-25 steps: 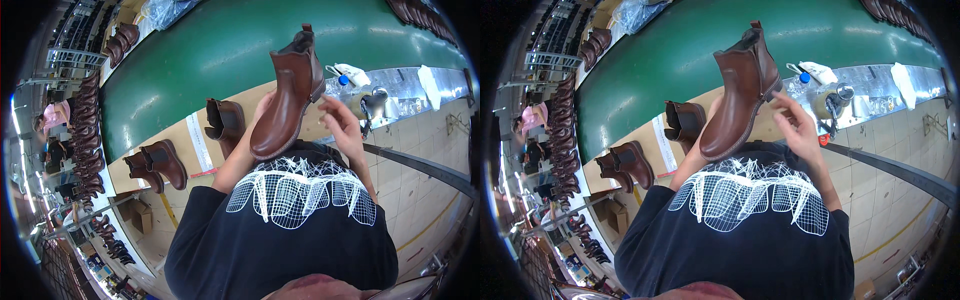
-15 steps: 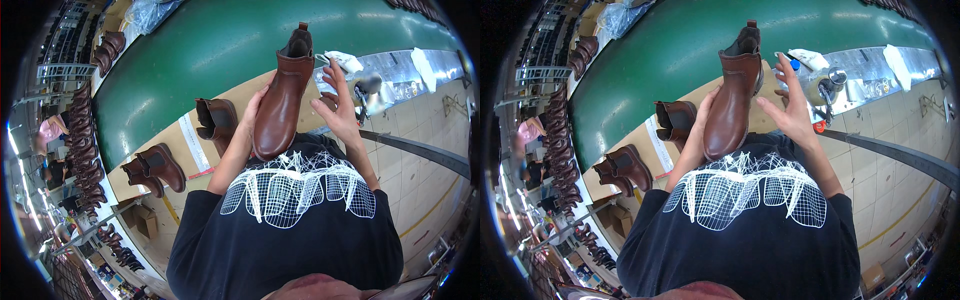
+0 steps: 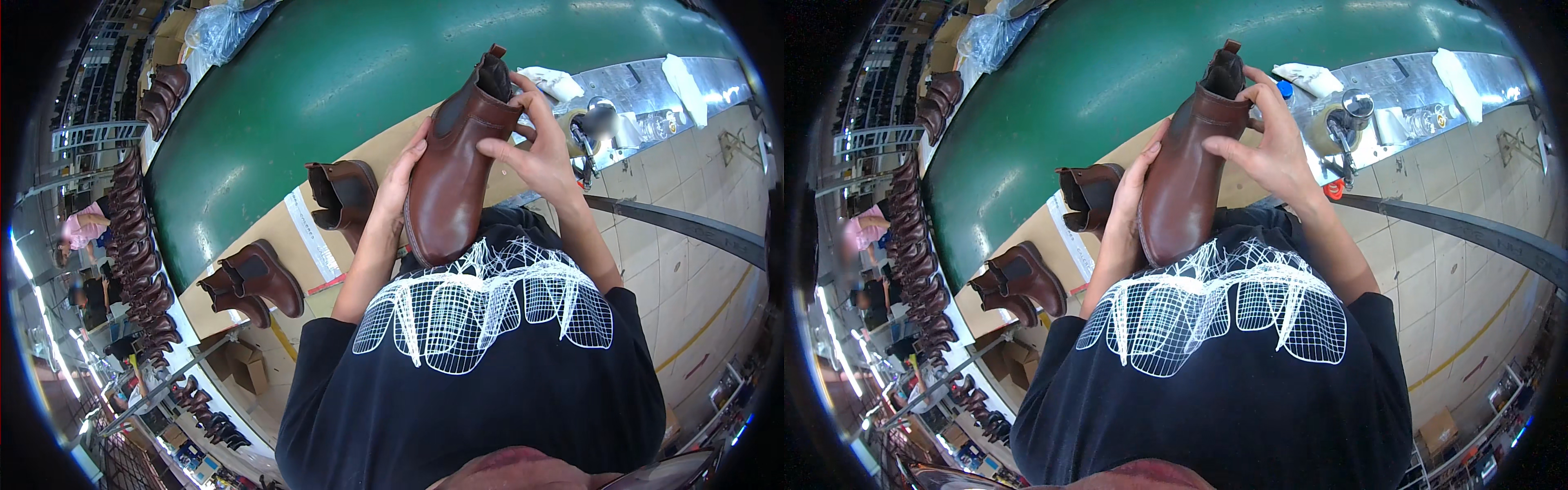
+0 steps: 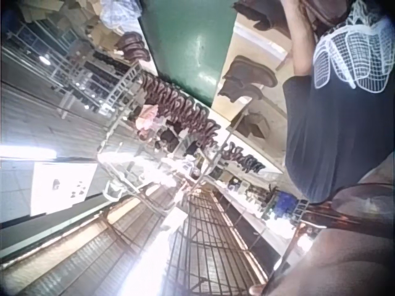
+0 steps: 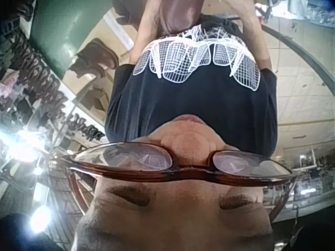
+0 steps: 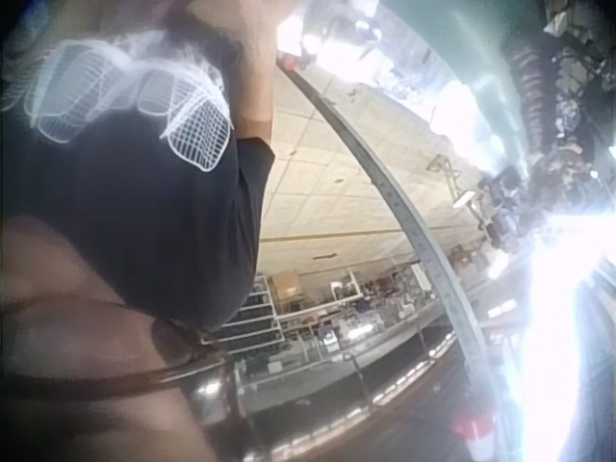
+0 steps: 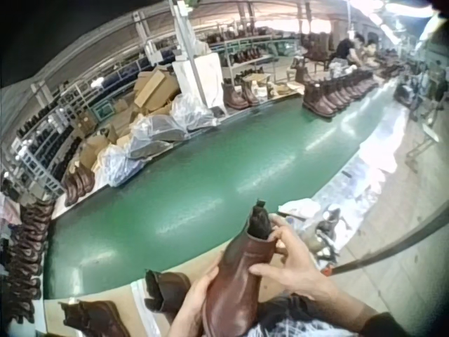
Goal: Cleaning and applying finish to manufactured leather boots at a workstation.
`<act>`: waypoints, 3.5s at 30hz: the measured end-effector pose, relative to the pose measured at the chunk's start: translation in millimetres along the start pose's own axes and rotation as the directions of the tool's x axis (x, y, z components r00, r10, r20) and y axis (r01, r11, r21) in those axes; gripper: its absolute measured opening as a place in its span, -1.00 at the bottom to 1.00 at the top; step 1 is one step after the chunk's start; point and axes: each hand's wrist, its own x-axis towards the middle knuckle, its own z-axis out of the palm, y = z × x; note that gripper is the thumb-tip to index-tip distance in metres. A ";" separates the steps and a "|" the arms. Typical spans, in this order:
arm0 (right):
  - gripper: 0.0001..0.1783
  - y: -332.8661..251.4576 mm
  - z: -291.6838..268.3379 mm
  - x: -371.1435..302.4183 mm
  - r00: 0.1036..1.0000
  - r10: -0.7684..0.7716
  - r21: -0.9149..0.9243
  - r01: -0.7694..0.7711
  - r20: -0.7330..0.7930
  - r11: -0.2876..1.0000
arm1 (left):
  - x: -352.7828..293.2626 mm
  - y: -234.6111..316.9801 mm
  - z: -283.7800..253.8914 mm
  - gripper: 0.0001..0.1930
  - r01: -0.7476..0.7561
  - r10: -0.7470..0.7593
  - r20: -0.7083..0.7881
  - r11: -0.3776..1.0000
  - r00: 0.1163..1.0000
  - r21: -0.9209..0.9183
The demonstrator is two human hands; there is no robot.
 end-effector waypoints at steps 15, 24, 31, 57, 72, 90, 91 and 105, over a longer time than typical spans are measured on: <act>-0.76 68.2 38.2 29.5 0.979 0.191 0.298 -0.203 0.069 0.933 | -9.2 -45.6 -19.6 -0.42 0.085 -0.004 -0.251 0.946 0.968 0.313; -0.65 84.0 35.3 24.4 0.979 0.182 0.297 -0.201 0.091 0.934 | 28.5 2.3 -6.5 -0.49 0.236 0.202 -0.320 0.354 0.926 0.905; -0.31 69.0 55.4 -1.2 0.991 0.099 0.282 -0.121 0.089 0.952 | 69.9 -28.4 -39.3 -0.69 -0.294 0.479 -0.082 0.656 0.874 0.695; -0.71 116.9 -5.5 -58.3 0.977 0.090 -0.446 -0.170 -0.194 0.879 | 87.5 47.7 -41.7 -0.73 -0.152 -0.036 0.212 0.582 0.977 0.799; -0.64 6.4 11.0 -18.4 0.962 -0.264 -0.421 0.270 0.074 0.866 | 64.2 73.9 2.3 -0.73 0.041 -0.197 0.126 0.673 0.972 0.738; -0.58 -13.4 8.0 -14.2 0.914 -0.399 -0.550 0.371 0.074 0.748 | 47.8 97.9 35.9 -0.68 -0.033 -0.135 0.085 0.350 0.987 0.936; -0.58 -16.0 9.8 -13.6 0.914 -0.399 -0.552 0.371 0.075 0.747 | 48.8 95.1 35.1 -0.67 -0.045 -0.118 0.094 0.368 0.989 0.929; -0.62 -20.5 23.0 -11.0 0.889 -0.439 -0.499 0.441 0.128 0.746 | 47.5 92.1 40.3 -0.67 -0.065 -0.078 0.098 0.354 0.992 0.933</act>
